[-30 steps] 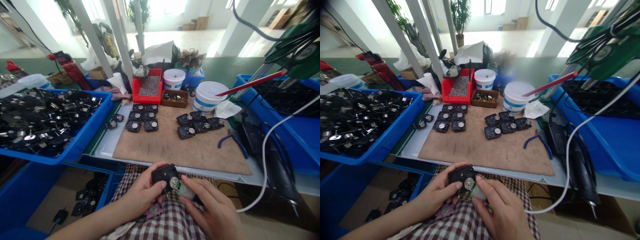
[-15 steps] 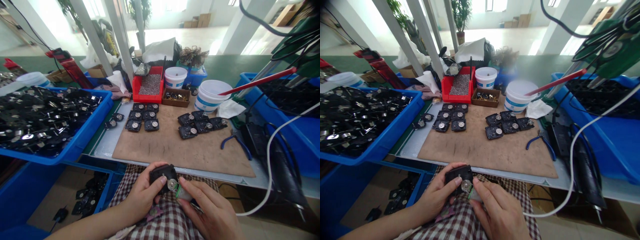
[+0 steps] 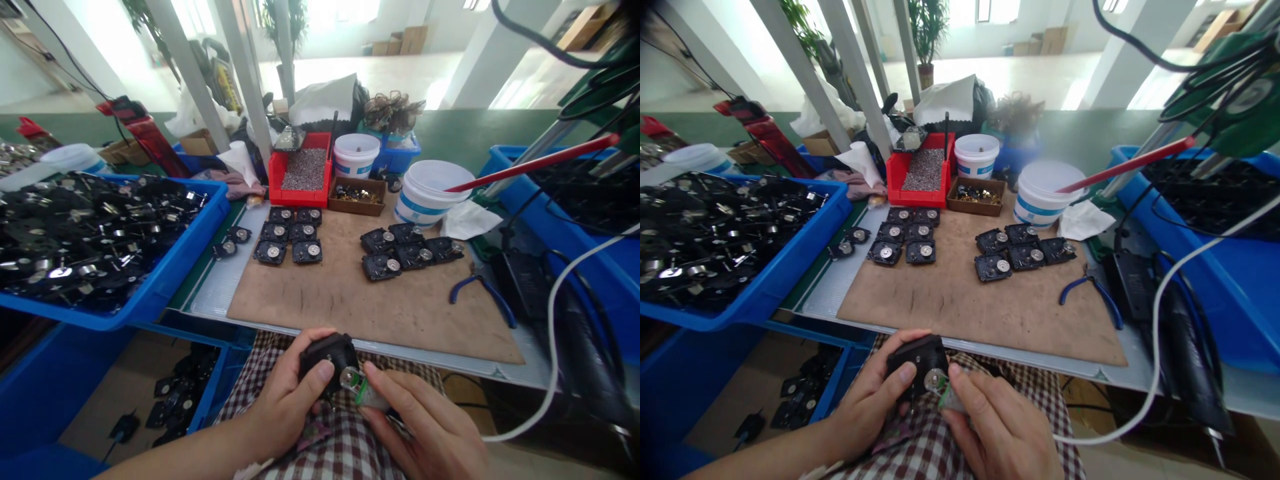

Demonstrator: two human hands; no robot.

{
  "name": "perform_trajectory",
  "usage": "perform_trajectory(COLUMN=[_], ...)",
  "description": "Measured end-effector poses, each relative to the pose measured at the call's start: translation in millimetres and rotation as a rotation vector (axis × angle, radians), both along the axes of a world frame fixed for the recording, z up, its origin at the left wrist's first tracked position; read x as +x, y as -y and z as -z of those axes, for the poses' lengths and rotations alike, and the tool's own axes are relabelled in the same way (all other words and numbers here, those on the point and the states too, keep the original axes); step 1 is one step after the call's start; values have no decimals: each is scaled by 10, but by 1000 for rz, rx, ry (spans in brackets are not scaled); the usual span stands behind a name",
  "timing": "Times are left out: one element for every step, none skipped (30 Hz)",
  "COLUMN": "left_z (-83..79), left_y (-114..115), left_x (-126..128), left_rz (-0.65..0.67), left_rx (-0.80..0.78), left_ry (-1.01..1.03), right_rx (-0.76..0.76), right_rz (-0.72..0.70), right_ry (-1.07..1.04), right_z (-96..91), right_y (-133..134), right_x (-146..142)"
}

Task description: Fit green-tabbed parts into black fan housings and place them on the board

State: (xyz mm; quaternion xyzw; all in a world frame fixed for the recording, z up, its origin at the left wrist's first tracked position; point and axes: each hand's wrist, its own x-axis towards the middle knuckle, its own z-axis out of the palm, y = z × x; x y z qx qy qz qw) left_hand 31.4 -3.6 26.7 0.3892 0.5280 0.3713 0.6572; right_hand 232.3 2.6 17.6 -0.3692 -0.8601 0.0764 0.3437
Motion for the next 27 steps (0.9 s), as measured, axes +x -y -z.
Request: perform_trajectory(left_z=[3,8,14,20,26,32,39,46,53,60,66,71,74,75,75,72,68,61,53,43,32,21,10,0,-7,-13,-17], left_y=[5,7,7,3,-2,-8,-14,-19,-23,-24,-24,-22,-20,-18,-18,-19,-21,-24,-27,-31,-36,-40,-44,-48,-51,-53,-55], left_x=[-11,-21,-29,-34,-36,-35,-33,-30,-27,-24,-23,-24,-27,-31,-36,-41,-46,-49,-51,-52,-51,-49,-46,-43,-40,-39,-38], left_rz=[5,10,13,19,27,36,46,54,59,61,58,59,61,64,68,71,75,75,75,78,81,85,90,93,97,98,99], left_rx=[6,13,18,23,30,34,38,39,39,37,34,32,35,42,52,64,77,91,104,115,125,134,139,142,144,145,144], left_ry=[0,1,1,-1,-11,-26,-44,-63,-79,-91,-102,-109,-119,-129,-139,-148,-158,-166,-175,-184,-195,-204,-211,-216,-218,-218,-218], right_rx=[5,6,4,-8,-35,-78,-149,-251,-378,-515,-641,-748,-824,-867,-889,-901,-910,-915,-919,-921,-921,-917,-913,-906,-900,-896,-893], right_rz=[-11,-21,-27,-31,-28,-18,-2,12,23,28,32,33,36,40,46,48,44,38,36,36,38,39,39,40,41,40,43], right_ry=[2,7,9,2,-15,-47,-89,-132,-170,-195,-209,-212,-208,-203,-203,-205,-205,-203,-199,-193,-188,-184,-180,-177,-175,-172,-168], right_z=[2,2,-1,-6,-15,-27,-41,-57,-73,-88,-101,-111,-117,-118,-114,-107,-96,-84,-71,-60,-50,-42,-37,-35,-34,-35,-38], right_y=[-5,-13,-21,-30,-38,-44,-47,-48,-46,-42,-36,-30,-25,-21,-18,-16,-15,-15,-16,-16,-17,-18,-19,-20,-21,-22,-24], right_x=[4,7,9,10,10,9,6,1,-6,-15,-26,-38,-48,-57,-64,-68,-70,-70,-68,-66,-63,-60,-58,-56,-54,-53,-53])
